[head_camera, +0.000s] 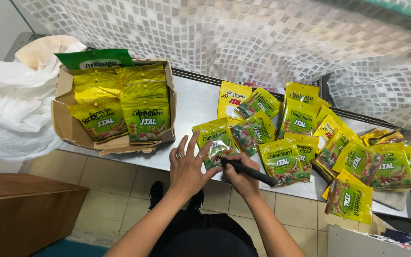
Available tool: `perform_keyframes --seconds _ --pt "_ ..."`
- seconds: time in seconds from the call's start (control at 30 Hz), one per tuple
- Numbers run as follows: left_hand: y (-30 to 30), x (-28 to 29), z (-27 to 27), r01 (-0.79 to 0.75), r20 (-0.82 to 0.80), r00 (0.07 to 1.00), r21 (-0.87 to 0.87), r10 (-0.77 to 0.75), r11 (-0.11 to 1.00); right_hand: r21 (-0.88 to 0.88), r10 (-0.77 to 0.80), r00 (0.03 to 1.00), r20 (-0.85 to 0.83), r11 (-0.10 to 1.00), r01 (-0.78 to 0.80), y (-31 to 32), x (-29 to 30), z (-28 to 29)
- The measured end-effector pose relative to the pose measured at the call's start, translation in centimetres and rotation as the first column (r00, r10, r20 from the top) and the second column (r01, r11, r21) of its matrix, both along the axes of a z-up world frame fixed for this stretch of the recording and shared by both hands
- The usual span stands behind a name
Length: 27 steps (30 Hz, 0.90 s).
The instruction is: The person organizes numerous small spice packets on a metal surface, sorting them, writing on some with a marker, and placing them into a cardboard box.
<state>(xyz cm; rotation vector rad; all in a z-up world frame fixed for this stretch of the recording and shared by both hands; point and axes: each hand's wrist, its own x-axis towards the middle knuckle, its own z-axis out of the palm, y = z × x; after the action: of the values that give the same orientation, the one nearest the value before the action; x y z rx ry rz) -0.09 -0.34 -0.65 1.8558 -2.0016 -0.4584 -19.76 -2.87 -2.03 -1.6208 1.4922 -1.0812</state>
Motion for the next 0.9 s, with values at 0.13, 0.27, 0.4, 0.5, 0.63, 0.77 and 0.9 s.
perform_keyframes --seconds 0.13,0.27,0.4,0.5,0.63,0.77,0.9 --pt "0.0 0.0 0.0 -0.005 -0.014 1.000 -0.004 0.005 1.000 -0.018 -0.004 1.000 -0.028 1.000 0.003 -0.2 -0.3 -0.6" --pt "0.0 0.0 0.1 0.002 -0.016 1.000 -0.021 -0.002 1.000 -0.021 -0.027 1.000 -0.015 0.999 0.026 -0.2 0.1 -0.1" --pt "0.2 -0.1 0.1 -0.005 -0.028 1.000 -0.022 0.004 1.000 -0.006 -0.067 0.998 0.009 0.998 0.067 -0.2 -0.6 -1.6" --pt "0.1 0.0 0.0 -0.004 -0.027 1.000 -0.020 0.003 1.000 -0.001 -0.035 0.999 0.015 0.999 0.035 -0.3 -0.5 -0.9" --pt "0.2 -0.1 -0.1 0.000 -0.008 1.000 -0.022 -0.001 1.000 -0.020 -0.032 0.999 0.034 0.999 0.033 0.1 -0.7 -1.1" --pt "0.0 0.0 0.0 0.009 0.022 1.000 0.019 -0.010 1.000 -0.028 0.107 0.994 0.013 0.994 -0.106 0.6 1.6 1.1" --pt "-0.1 0.0 0.0 0.011 0.030 0.999 0.044 -0.013 0.999 -0.021 0.134 0.991 0.028 0.991 -0.133 0.6 1.3 1.0"
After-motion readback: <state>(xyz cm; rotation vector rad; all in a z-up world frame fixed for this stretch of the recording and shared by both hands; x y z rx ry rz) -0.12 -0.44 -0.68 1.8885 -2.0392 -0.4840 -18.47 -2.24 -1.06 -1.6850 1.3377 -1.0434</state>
